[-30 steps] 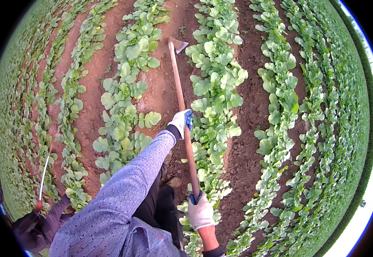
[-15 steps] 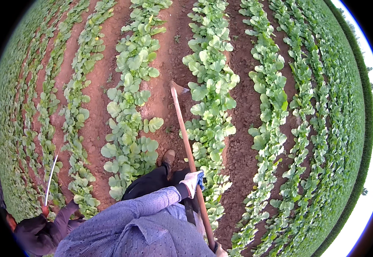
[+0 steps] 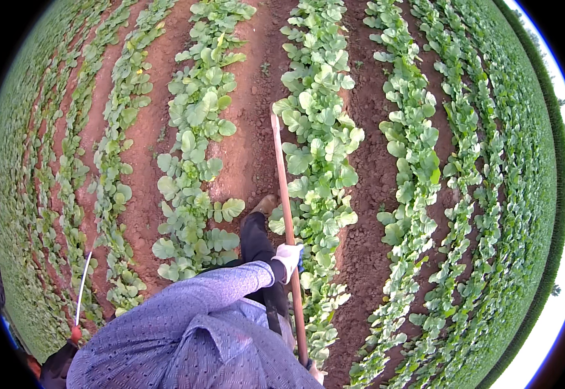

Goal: The person uses a hoe to loosen soil and remove weeds between rows of leafy green plants in an outdoor field. The person occasionally pulls weeds by hand and continues working along the rows.

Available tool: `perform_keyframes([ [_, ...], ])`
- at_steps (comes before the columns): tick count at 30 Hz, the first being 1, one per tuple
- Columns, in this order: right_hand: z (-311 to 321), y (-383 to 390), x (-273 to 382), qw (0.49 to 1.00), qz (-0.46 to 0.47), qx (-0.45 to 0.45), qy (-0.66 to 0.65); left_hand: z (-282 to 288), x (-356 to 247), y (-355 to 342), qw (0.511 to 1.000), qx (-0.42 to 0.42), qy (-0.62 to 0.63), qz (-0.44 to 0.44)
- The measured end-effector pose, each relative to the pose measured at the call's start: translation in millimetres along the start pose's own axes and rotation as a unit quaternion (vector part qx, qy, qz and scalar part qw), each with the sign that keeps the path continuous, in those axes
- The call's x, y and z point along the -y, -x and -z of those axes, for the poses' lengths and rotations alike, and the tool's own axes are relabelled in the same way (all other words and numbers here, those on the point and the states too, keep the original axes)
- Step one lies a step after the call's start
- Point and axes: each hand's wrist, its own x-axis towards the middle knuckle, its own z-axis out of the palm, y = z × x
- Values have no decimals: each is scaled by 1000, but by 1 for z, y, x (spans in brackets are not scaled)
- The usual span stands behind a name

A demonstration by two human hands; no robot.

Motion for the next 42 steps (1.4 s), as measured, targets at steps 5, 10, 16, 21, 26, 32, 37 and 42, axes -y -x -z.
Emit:
perform_keyframes([
  [5,22,30,-31,993,-70,78,-51,15,52,27,984,118,10,133],
  [10,30,-19,-19,992,10,73,-107,16,-46,-31,978,150,74,123],
  [16,102,-163,214,984,103,19,-144,-39,-316,-79,989,-14,44,-139],
  [21,105,-243,346,958,108,52,-259,-27,-441,-149,974,-19,-73,-214],
  [26,145,-180,287,974,-44,133,-180,-20,-293,-159,992,-79,11,-100],
  [32,195,-136,262,981,-83,89,-151,-37,-270,-91,992,10,97,81],
  [37,197,-174,200,952,-118,233,161,-22,-352,-151,984,79,120,103],
  [42,253,-238,303,924,33,358,133,-5,-393,-232,966,128,188,121],
])
